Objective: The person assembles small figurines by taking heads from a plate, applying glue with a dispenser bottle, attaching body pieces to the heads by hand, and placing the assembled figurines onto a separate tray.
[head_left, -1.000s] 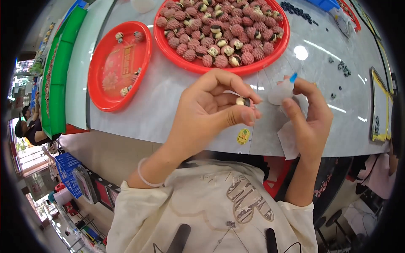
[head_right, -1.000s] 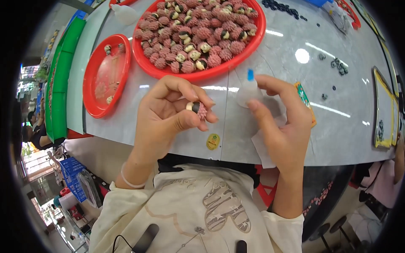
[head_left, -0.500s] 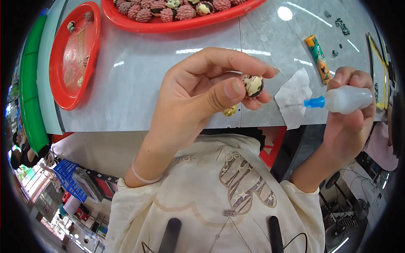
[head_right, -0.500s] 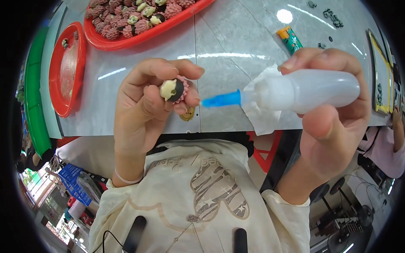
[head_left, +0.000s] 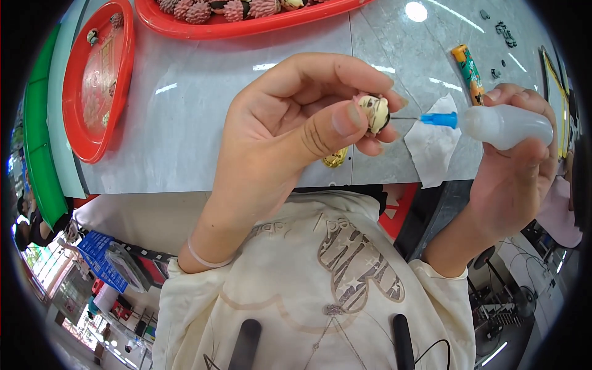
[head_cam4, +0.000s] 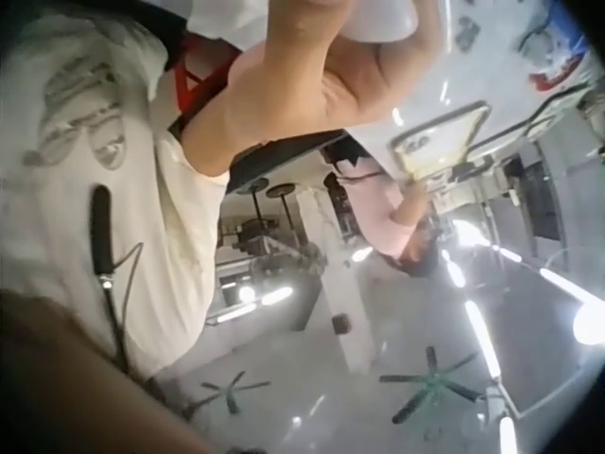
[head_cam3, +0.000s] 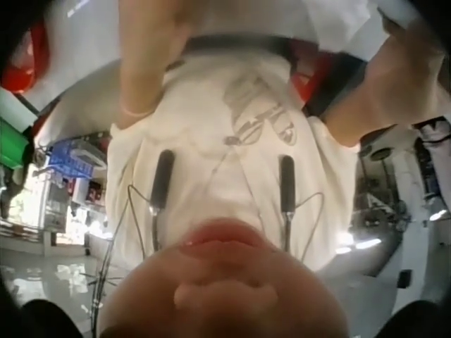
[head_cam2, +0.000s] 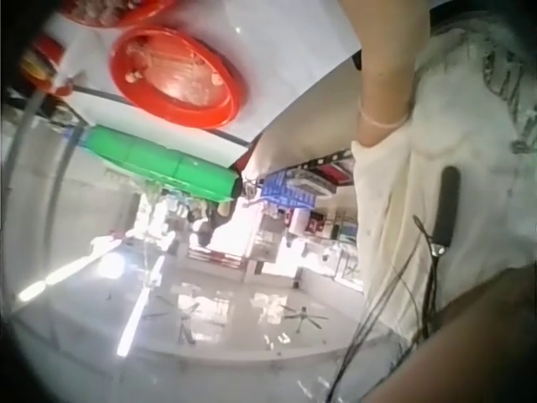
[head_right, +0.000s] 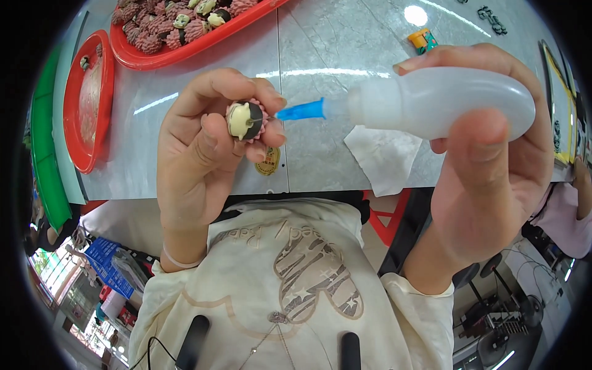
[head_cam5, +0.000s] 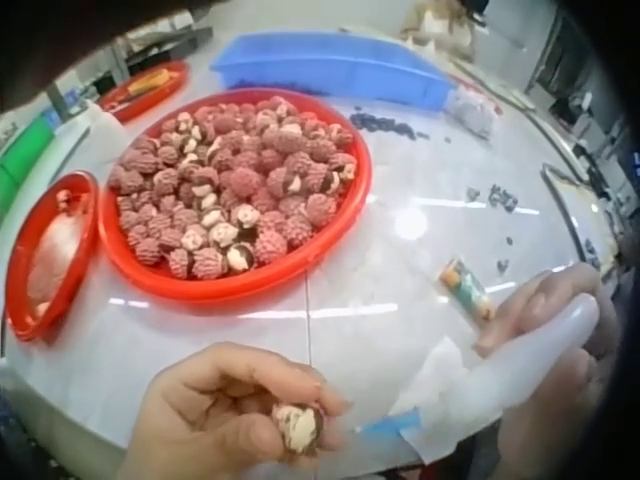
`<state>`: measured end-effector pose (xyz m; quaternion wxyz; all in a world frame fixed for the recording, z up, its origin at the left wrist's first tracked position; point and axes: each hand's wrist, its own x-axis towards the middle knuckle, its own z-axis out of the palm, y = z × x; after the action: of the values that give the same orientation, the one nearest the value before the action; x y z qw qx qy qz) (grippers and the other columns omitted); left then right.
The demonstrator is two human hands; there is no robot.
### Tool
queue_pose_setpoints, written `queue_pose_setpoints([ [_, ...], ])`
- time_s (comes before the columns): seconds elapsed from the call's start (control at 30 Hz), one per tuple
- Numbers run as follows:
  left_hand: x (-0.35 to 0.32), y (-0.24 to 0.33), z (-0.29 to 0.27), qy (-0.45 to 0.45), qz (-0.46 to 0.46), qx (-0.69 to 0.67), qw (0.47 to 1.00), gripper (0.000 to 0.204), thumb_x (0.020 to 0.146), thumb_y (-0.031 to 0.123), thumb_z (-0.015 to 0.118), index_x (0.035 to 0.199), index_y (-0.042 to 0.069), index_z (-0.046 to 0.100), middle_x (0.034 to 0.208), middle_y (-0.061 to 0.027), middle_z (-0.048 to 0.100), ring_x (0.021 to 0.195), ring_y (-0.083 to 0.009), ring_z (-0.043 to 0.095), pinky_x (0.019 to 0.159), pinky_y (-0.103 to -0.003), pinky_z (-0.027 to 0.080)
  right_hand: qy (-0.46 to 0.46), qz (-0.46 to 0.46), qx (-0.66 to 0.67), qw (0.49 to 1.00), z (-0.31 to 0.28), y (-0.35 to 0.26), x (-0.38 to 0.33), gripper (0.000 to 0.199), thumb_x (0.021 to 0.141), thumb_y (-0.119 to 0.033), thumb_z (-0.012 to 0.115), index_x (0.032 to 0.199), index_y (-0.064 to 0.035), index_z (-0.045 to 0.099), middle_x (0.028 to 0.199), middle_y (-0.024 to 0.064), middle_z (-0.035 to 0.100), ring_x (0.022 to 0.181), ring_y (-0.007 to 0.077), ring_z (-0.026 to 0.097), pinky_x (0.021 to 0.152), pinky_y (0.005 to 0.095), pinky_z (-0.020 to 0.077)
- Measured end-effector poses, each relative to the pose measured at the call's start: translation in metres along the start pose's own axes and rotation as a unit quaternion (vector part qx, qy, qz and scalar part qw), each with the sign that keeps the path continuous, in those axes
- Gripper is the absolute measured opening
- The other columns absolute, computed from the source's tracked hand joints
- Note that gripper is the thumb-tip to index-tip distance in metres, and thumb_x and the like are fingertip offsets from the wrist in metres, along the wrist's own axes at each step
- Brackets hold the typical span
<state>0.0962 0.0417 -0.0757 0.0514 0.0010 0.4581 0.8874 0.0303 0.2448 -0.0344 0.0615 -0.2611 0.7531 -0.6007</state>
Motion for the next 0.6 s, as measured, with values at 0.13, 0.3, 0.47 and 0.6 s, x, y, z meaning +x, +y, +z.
queue_pose_setpoints([
  [0.13,0.000,0.002,0.002,0.012,-0.005,0.013,1.000,0.041,0.075,0.030,0.055,0.100,-0.001,0.044,0.094,-0.0166,0.049,0.074,-0.0163,0.056,0.060,-0.018,0.047,0.041,-0.008,-0.032,0.999,0.011,-0.006,-0.003,0.044,0.078,-0.033,0.048,0.096,0.0071,0.045,0.092,0.0193,0.046,0.088,0.0242,0.047,0.071,0.0316,0.0428],
  [0.3,0.001,0.000,0.001,0.020,-0.005,0.012,1.000,0.040,0.074,0.029,0.056,0.098,-0.002,0.045,0.092,-0.0156,0.049,0.072,-0.0148,0.055,0.059,-0.018,0.046,0.024,-0.112,-0.138,0.984,0.001,-0.014,-0.008,0.041,0.075,-0.027,0.053,0.091,0.0099,0.047,0.084,0.0228,0.050,0.079,0.0279,0.051,0.067,0.0340,0.0453],
  [0.47,0.000,-0.001,0.002,0.027,-0.002,-0.001,1.000,0.038,0.074,0.027,0.057,0.097,-0.002,0.046,0.091,-0.0158,0.050,0.072,-0.0134,0.053,0.060,-0.018,0.046,0.035,-0.227,-0.160,0.960,-0.008,-0.007,-0.013,0.038,0.071,-0.021,0.056,0.087,0.0127,0.050,0.078,0.0262,0.053,0.070,0.0297,0.053,0.062,0.0336,0.0466],
  [0.6,-0.001,0.000,0.002,0.028,-0.002,0.004,1.000,0.039,0.074,0.027,0.057,0.097,-0.002,0.046,0.091,-0.0161,0.050,0.073,-0.0132,0.052,0.060,-0.018,0.046,0.100,-0.239,-0.077,0.963,0.008,-0.008,-0.012,0.036,0.070,-0.020,0.056,0.086,0.0125,0.051,0.079,0.0259,0.053,0.071,0.0311,0.053,0.064,0.0340,0.0468],
])
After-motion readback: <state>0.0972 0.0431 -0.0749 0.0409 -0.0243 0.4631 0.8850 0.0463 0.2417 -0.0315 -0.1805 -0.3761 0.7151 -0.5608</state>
